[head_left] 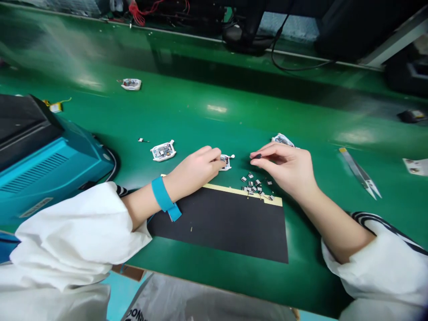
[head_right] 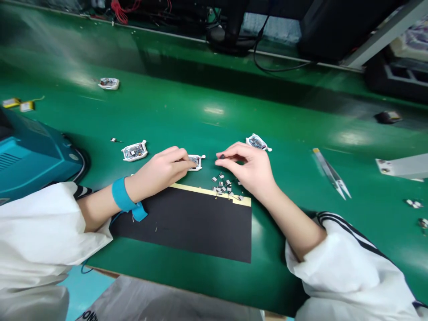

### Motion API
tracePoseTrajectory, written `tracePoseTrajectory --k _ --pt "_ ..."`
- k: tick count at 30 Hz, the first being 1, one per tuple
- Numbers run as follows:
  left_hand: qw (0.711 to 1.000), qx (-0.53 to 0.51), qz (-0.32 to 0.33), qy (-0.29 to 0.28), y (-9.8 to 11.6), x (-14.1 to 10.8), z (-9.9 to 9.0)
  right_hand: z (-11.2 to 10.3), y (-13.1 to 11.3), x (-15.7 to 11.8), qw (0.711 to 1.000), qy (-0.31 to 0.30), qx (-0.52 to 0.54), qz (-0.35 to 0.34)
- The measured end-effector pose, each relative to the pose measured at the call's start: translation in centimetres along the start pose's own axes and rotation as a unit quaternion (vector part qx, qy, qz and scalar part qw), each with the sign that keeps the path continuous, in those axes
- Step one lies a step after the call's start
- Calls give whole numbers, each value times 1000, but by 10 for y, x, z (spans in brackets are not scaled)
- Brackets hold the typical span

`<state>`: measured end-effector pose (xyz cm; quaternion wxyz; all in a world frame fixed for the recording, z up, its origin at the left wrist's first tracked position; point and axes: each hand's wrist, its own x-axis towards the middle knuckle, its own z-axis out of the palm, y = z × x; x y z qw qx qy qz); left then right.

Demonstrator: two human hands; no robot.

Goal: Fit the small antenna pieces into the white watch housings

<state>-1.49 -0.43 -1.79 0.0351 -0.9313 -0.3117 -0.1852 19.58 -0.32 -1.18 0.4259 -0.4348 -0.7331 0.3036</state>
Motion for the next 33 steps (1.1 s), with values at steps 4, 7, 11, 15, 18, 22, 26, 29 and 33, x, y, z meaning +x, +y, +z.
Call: tracePoseTrajectory --k 4,7,11,15,18,22,26,29,33 --pt "1000 -2 -1 -5 0 1 0 22 -7 6 981 21 176 75" --pt "1000 -7 -7 -12 0 1 -1 33 -10 9 969 25 221 107" --pt "1000 -20 -12 -18 0 1 -2 36 -8 7 968 25 219 118" --pt "999 -34 -22 -18 1 2 -3 36 -4 5 977 14 199 77" --pt "999 -33 -18 -15 1 2 -3 37 -3 4 988 9 150 39" --pt "999 -29 -19 -17 1 2 -2 38 -4 1 997 13 81 7" --pt "999 -34 -23 -14 1 2 -2 39 -2 0 995 15 94 0" --pt "999 -41 -26 -16 1 1 -1 40 0 1 996 10 85 -9" --pt "999 -26 -18 -4 0 0 2 42 2 5 998 5 46 -35"
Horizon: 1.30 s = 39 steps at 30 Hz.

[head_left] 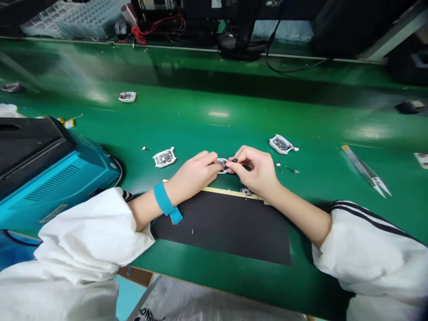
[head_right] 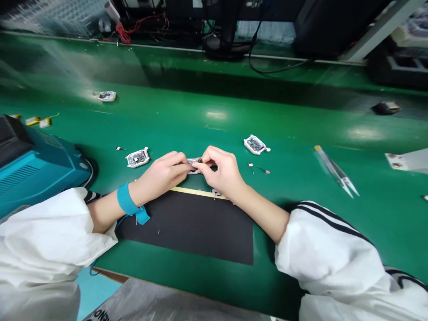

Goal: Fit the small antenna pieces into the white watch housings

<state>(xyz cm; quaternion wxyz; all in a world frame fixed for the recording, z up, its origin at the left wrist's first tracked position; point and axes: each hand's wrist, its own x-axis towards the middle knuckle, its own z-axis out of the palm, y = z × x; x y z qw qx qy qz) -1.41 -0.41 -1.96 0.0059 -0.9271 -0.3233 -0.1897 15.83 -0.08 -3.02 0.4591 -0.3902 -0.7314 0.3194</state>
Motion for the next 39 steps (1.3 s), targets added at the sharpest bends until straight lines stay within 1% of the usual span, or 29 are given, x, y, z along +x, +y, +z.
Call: tracePoseTrajectory --k 4,7,10,13,15,18,20,24,26,29,34,36,39 --pt "1000 13 10 15 -1 -1 2 1 0 3 1000 -10 -19 -15" --pt "1000 15 10 20 -1 -2 3 2 0 4 1000 -21 -6 -12" --pt "1000 9 4 6 -1 -2 3 2 0 5 999 -28 15 0" --pt "1000 -6 -6 -7 -2 -3 3 3 0 5 1000 -29 9 0" --pt "999 -32 -19 -10 -2 -3 3 4 0 4 1000 -27 0 -2" --pt "994 -100 -42 -27 -3 -4 2 5 0 3 1000 -23 -9 -4" --pt "989 -128 -56 -36 -3 -5 1 4 1 2 1000 -9 -14 -7" --pt "983 -146 -109 -19 -2 -5 -2 -7 2 -1 997 67 -44 -23" --pt "976 -171 -138 -7 -2 -5 -3 -12 3 -2 995 73 -66 -35" --pt "958 -245 -151 -19 -6 -6 -3 -14 4 -1 993 17 -106 -56" --pt "923 -355 -130 -75 -18 -10 -4 -7 2 2 976 -105 -171 -87" --pt "913 -375 -130 -93 -20 -12 -6 -6 1 3 966 -145 -190 -98" --pt "908 -377 -150 -106 -19 -10 -10 -8 -1 6 949 -200 -216 -116"
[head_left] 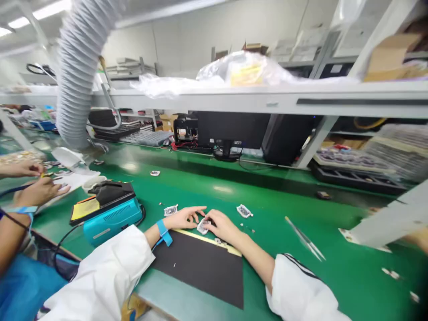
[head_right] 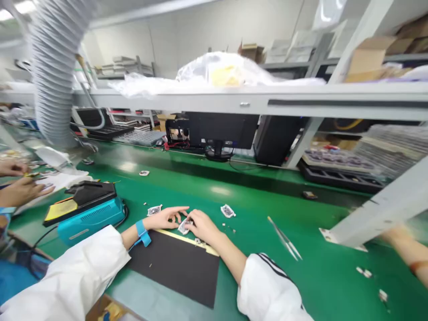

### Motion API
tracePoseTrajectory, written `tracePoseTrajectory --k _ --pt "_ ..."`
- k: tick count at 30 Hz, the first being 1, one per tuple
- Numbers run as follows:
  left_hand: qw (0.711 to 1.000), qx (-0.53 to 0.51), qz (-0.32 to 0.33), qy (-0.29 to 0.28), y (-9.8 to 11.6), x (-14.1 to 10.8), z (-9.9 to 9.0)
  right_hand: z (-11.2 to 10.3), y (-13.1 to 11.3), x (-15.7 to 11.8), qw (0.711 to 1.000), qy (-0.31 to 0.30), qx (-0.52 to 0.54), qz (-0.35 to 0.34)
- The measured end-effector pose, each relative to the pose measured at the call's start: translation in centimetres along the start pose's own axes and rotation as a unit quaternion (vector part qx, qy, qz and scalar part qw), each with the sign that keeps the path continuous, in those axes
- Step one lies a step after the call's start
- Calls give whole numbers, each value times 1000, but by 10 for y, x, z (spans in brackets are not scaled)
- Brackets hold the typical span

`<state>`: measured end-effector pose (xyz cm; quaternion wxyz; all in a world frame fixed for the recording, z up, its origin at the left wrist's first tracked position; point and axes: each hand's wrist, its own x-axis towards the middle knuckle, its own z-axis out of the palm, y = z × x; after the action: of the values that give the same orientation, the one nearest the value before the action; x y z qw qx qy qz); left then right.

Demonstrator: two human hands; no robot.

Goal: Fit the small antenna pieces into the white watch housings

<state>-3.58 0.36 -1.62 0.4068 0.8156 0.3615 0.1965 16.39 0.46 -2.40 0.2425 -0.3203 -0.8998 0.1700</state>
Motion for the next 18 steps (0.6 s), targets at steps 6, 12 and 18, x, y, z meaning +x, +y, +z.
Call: tracePoseTrajectory --k 6,12,18 --pt "998 39 -51 -16 23 13 2 0 -3 1 996 -6 -69 48" --pt "995 81 -62 4 50 25 17 -6 -6 -6 990 -2 -107 87" --pt "991 72 -94 58 50 18 24 -13 -8 -9 986 -26 -161 44"
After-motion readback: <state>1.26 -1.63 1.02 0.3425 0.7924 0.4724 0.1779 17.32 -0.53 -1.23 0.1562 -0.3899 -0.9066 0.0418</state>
